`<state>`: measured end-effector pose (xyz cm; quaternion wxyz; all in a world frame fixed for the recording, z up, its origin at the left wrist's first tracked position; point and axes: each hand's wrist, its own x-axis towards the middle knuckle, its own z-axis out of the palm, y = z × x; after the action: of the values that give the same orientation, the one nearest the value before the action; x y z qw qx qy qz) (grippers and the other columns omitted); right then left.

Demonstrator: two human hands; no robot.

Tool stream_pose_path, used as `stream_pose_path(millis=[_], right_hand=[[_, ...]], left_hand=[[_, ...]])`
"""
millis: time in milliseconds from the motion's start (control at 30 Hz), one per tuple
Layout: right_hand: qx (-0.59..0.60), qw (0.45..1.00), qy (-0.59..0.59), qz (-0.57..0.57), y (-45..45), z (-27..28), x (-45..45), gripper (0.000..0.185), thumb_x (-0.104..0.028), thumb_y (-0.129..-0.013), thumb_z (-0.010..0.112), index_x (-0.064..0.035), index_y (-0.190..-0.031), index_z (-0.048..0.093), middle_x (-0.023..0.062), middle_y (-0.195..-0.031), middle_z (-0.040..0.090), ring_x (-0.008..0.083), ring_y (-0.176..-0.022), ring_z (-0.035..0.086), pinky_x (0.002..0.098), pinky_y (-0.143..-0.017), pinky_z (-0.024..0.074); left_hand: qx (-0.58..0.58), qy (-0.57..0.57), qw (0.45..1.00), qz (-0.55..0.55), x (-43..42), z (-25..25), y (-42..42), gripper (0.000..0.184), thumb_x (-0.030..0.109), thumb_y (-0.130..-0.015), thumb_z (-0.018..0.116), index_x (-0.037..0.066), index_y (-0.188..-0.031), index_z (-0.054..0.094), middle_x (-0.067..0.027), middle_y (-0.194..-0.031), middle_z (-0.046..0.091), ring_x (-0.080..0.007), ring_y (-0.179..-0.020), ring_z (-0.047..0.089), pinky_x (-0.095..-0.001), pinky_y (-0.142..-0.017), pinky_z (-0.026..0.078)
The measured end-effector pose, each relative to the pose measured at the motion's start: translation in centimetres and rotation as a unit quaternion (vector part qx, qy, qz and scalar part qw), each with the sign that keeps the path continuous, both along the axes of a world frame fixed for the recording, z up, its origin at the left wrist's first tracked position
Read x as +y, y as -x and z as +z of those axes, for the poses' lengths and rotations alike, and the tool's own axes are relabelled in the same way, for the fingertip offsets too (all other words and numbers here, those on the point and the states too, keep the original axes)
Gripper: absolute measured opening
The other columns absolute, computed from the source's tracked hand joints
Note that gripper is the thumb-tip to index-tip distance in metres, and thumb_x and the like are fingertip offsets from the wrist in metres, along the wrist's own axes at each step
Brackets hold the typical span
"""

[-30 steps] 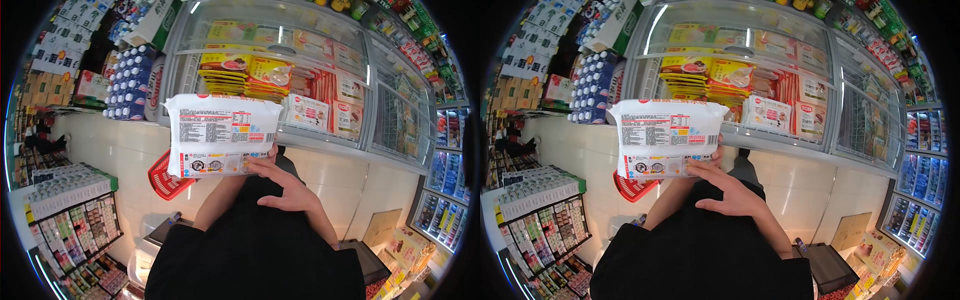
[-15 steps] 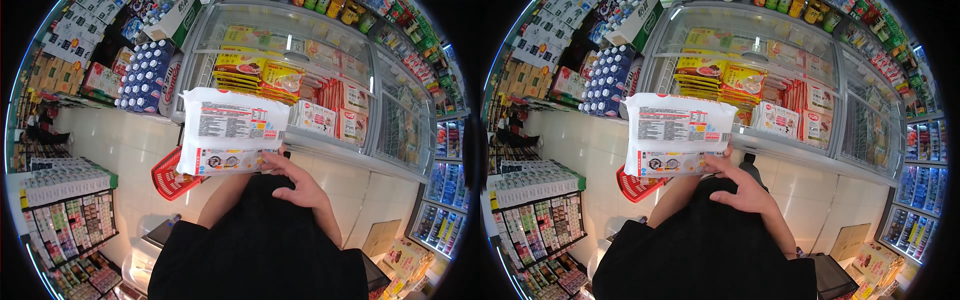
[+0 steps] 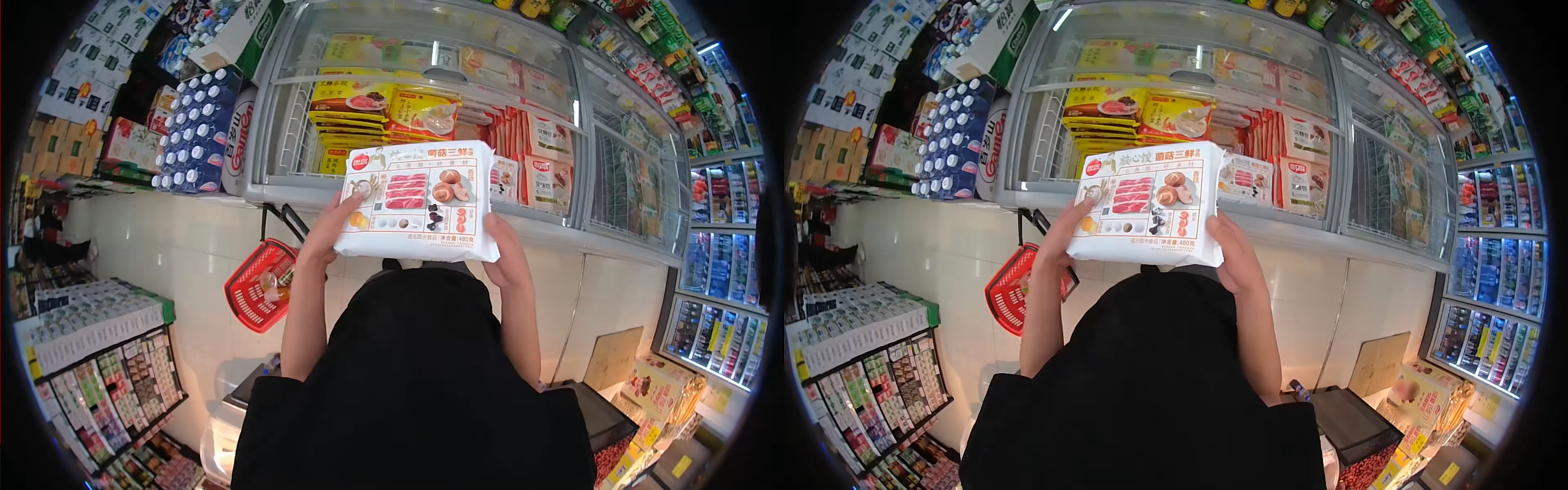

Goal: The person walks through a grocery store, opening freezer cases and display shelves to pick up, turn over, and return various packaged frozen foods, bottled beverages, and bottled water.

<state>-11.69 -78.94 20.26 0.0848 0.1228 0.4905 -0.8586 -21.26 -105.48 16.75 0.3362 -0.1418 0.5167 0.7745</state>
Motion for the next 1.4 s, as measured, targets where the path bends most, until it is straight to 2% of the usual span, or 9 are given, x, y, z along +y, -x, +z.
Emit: stream_pose_path(millis=[67,233,567,667,900,1100,1167,1200,1400], right_hand=[[-0.045,0.999,-0.003,0.003,0.0,-0.8,0.6,0.055,-0.037,-0.096,0.044,0.0050,-0.131,0.039,0.0147,-0.123,0.054,0.0208,-0.111,0.055,0.0346,-0.092,0.0460],[-0.119,0.989,0.087,-0.024,1.2,-1.9,1.1,0.048,-0.038,-0.095,0.044,0.0018,-0.121,0.048,0.0149,-0.107,0.063,0.0239,-0.090,0.066,0.0375,-0.069,0.0578],[-0.105,0.993,0.041,-0.026,1.3,-5.2,6.3,0.050,-0.023,-0.092,0.053,0.0098,-0.127,0.039,0.0149,-0.119,0.056,0.0195,-0.102,0.060,0.0316,-0.084,0.0506],[-0.206,0.978,-0.021,0.034,3.7,-5.9,8.1,0.047,-0.026,-0.092,0.057,0.0061,-0.123,0.046,0.0098,-0.110,0.058,0.0155,-0.098,0.059,0.0294,-0.081,0.0501],[-0.236,0.970,-0.056,-0.011,9.1,-10.9,14.1,0.041,-0.031,-0.091,0.059,0.0010,-0.116,0.055,0.0048,-0.102,0.060,0.0130,-0.093,0.059,0.0272,-0.078,0.0487],[-0.239,0.945,-0.214,-0.063,13.8,-17.9,21.8,0.048,-0.043,-0.086,0.062,0.0004,-0.106,0.063,0.0080,-0.098,0.065,0.0144,-0.090,0.061,0.0275,-0.079,0.0470],[-0.255,0.921,-0.294,-0.023,15.3,-20.6,24.7,0.040,-0.038,-0.087,0.062,-0.0026,-0.106,0.062,0.0025,-0.094,0.066,0.0085,-0.087,0.060,0.0240,-0.069,0.0455],[-0.229,0.921,-0.313,-0.046,15.1,-23.7,25.8,0.050,-0.046,-0.083,0.063,0.0006,-0.102,0.063,0.0086,-0.087,0.068,0.0152,-0.085,0.063,0.0290,-0.076,0.0467],[-0.303,0.883,-0.359,0.004,15.2,-30.8,28.9,0.053,-0.046,-0.079,0.065,0.0030,-0.100,0.061,0.0138,-0.090,0.068,0.0222,-0.088,0.064,0.0311,-0.078,0.0470]], left_hand=[[-0.026,0.029,0.999,-0.036,-0.5,-1.9,1.3,0.047,0.031,-0.093,0.049,-0.001,-0.127,0.045,-0.0110,-0.109,0.063,-0.0154,-0.085,0.066,-0.0275,-0.072,0.054],[-0.092,0.071,0.990,-0.079,0.7,-0.5,2.2,0.045,0.030,-0.093,0.049,-0.002,-0.124,0.048,-0.0105,-0.107,0.064,-0.0146,-0.084,0.066,-0.0267,-0.070,0.053],[0.033,0.071,0.994,-0.079,4.0,-2.8,3.1,0.045,0.021,-0.091,0.056,-0.002,-0.128,0.045,-0.0118,-0.117,0.057,-0.0153,-0.101,0.057,-0.0275,-0.084,0.047],[0.059,0.084,0.989,-0.106,6.0,-4.4,3.0,0.044,0.020,-0.091,0.056,0.000,-0.128,0.045,-0.0111,-0.117,0.057,-0.0158,-0.103,0.056,-0.0289,-0.087,0.046],[0.035,0.093,0.992,-0.074,14.7,-8.0,6.5,0.041,0.016,-0.091,0.056,0.002,-0.128,0.046,-0.0086,-0.119,0.056,-0.0153,-0.107,0.054,-0.0290,-0.091,0.043],[0.036,0.145,0.986,-0.067,24.1,-16.2,11.6,0.035,0.014,-0.091,0.055,0.001,-0.123,0.051,-0.0074,-0.115,0.060,-0.0138,-0.103,0.053,-0.0276,-0.090,0.040],[0.019,0.174,0.980,-0.095,27.1,-18.5,12.5,0.040,0.015,-0.091,0.054,0.004,-0.129,0.047,-0.0056,-0.118,0.057,-0.0127,-0.107,0.051,-0.0275,-0.092,0.039],[0.025,0.174,0.980,-0.095,28.1,-19.9,12.7,0.041,0.014,-0.091,0.055,0.004,-0.130,0.046,-0.0062,-0.119,0.057,-0.0136,-0.107,0.051,-0.0280,-0.092,0.039],[0.000,0.202,0.974,-0.104,30.7,-27.4,12.4,0.044,0.010,-0.088,0.056,0.003,-0.130,0.045,-0.0097,-0.118,0.058,-0.0169,-0.106,0.053,-0.0287,-0.091,0.040]])
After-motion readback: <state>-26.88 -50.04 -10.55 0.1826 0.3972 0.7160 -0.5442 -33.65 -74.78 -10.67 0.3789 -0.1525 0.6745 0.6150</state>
